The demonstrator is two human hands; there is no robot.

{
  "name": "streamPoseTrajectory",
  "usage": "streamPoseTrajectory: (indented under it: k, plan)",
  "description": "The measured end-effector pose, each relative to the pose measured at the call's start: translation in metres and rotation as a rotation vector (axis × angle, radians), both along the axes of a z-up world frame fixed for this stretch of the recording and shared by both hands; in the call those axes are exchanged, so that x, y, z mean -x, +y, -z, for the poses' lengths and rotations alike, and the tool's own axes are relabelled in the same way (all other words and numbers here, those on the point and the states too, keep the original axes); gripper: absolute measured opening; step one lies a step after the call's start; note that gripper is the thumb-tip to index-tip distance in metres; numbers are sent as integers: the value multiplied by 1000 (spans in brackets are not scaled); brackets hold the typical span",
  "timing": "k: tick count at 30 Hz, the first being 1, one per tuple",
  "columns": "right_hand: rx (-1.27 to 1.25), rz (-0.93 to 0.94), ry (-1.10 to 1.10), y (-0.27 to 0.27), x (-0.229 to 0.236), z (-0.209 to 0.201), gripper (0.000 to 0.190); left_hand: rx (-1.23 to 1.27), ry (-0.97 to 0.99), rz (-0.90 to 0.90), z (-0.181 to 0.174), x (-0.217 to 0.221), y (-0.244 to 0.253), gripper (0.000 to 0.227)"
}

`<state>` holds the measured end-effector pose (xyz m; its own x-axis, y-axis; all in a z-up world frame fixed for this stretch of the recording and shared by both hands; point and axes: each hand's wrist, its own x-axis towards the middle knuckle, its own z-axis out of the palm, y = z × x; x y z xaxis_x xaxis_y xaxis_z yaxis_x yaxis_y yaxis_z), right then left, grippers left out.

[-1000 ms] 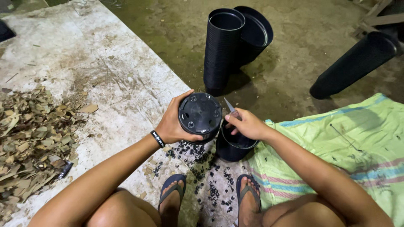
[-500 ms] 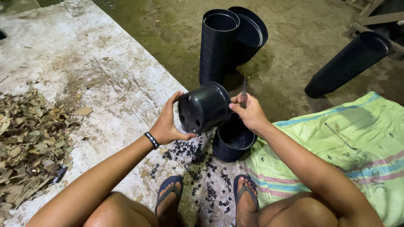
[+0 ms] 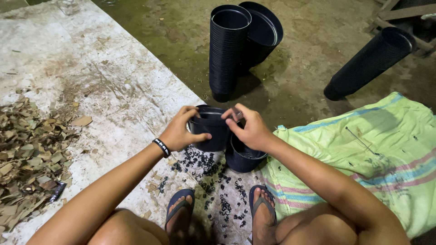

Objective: The person sits on the floor and uses a knife to punch multiple holes into the bottom of black plastic pots. They handle each pot one at a time, rotate it to create several holes, and place the finished pot into a larger container.

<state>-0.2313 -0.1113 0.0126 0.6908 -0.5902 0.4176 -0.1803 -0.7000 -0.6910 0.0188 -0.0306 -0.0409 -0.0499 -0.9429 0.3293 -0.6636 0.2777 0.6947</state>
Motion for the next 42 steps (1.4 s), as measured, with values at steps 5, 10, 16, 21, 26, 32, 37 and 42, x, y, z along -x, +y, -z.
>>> streamPoseTrajectory:
  k: [5,10,16,21,26,32,37,42]
  plan:
    - [-48,58,-76,-5,10,-7,8,66,-147,-217,24,-12,-20,67]
    - [-49,90,-69,-12,19,4,10,-24,-281,-191,35,-8,-53,79]
    - [-130,101,-65,-20,32,16,10,-158,-384,-186,58,14,-51,86]
    - [-296,94,-126,-30,34,30,11,365,-505,290,73,47,-33,64]
    - [-237,109,-85,-32,25,39,11,195,-647,595,88,98,-37,34]
    - [-208,85,-78,-30,17,41,9,128,-444,629,103,104,-52,18]
    - [-255,102,-82,-33,18,39,7,-17,-303,645,102,102,-71,17]
    - [-270,130,-43,-37,21,44,6,3,-286,641,101,102,-75,13]
